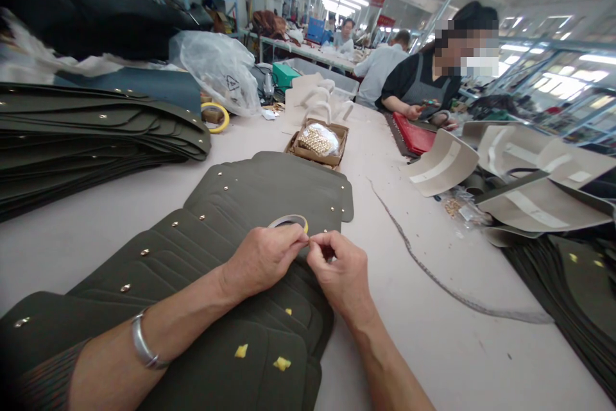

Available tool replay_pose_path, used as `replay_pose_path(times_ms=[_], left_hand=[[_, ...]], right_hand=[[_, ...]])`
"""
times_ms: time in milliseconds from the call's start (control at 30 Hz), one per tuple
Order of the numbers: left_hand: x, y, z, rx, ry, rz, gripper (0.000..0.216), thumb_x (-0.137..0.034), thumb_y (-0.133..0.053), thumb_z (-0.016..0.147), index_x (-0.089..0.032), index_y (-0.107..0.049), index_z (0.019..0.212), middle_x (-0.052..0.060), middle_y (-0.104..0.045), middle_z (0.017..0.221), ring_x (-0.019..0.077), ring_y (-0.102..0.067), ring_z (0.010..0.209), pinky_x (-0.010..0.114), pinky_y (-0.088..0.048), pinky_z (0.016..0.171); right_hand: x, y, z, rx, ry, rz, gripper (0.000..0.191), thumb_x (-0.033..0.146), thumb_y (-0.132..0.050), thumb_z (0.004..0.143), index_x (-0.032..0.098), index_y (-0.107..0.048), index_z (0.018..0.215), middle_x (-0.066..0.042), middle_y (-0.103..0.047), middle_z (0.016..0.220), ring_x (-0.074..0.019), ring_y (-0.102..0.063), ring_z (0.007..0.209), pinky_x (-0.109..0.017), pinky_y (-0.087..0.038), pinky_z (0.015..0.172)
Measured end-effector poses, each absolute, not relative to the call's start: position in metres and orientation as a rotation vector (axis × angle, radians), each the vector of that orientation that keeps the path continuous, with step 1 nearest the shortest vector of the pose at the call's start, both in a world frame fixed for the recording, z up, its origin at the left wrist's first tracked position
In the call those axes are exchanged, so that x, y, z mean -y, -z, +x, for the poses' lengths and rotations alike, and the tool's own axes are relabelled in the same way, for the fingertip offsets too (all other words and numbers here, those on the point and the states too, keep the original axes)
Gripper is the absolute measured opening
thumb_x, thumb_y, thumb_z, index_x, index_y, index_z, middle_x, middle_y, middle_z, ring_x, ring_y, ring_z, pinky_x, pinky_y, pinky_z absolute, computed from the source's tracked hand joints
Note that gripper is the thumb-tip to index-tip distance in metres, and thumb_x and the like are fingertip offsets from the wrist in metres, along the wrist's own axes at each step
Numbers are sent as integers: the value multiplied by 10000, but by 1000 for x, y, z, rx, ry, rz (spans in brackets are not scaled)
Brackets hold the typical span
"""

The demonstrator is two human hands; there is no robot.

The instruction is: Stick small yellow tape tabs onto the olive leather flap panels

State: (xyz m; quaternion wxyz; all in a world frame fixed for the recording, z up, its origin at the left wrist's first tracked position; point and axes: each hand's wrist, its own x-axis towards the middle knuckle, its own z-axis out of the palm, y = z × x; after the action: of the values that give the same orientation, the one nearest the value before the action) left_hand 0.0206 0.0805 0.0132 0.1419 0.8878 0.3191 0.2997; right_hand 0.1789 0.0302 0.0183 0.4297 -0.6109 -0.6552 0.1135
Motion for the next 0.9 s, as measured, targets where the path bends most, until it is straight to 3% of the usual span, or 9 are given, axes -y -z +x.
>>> replay_pose_path(times_ms=[167, 267, 367, 733, 900], left_hand=[[-75, -13, 22, -867, -1029, 2553, 164, -203, -402, 946, -184, -512, 826, -13, -627, 753, 131, -614, 710, 232, -444, 635], [-76, -12, 23, -945, -884, 2611, 158, -204, -398, 954, -185, -534, 875, -1, -633, 791, 144, -611, 759, 239, -457, 671], [-79, -10, 24, -1086, -625, 2706, 147, -182, -419, 940, -191, -559, 896, 21, -625, 836, 183, -581, 798, 284, -469, 700], [-80, -14, 25, -1091, -366, 2776, 174, -105, -417, 888, -183, -570, 914, 50, -594, 895, 236, -525, 853, 384, -464, 752], [-81, -14, 24, -1090, -349, 2770, 171, -130, -411, 905, -180, -572, 939, 61, -596, 923, 233, -524, 870, 372, -452, 755]], right_hand=[[-45, -13, 192, 1098, -770, -1570, 206, 358, -679, 702, 153, -656, 698, 25, -582, 487, -103, -531, 420, -219, -461, 433], [-57, -6, 213, 967, -836, -1610, 317, 420, -753, 620, 129, -680, 723, 1, -609, 540, -98, -535, 439, -215, -470, 428], [-61, 1, 226, 1055, -875, -1669, 382, 468, -757, 627, 117, -705, 767, -15, -621, 579, -85, -511, 450, -200, -445, 424], [-64, 1, 213, 1570, -424, -1912, 262, 418, -574, 767, 189, -701, 747, -37, -699, 690, -183, -628, 637, -291, -461, 627], [-60, 0, 217, 1424, -468, -1952, 369, 465, -628, 740, 182, -644, 977, 21, -620, 544, -175, -609, 520, -285, -473, 560]])
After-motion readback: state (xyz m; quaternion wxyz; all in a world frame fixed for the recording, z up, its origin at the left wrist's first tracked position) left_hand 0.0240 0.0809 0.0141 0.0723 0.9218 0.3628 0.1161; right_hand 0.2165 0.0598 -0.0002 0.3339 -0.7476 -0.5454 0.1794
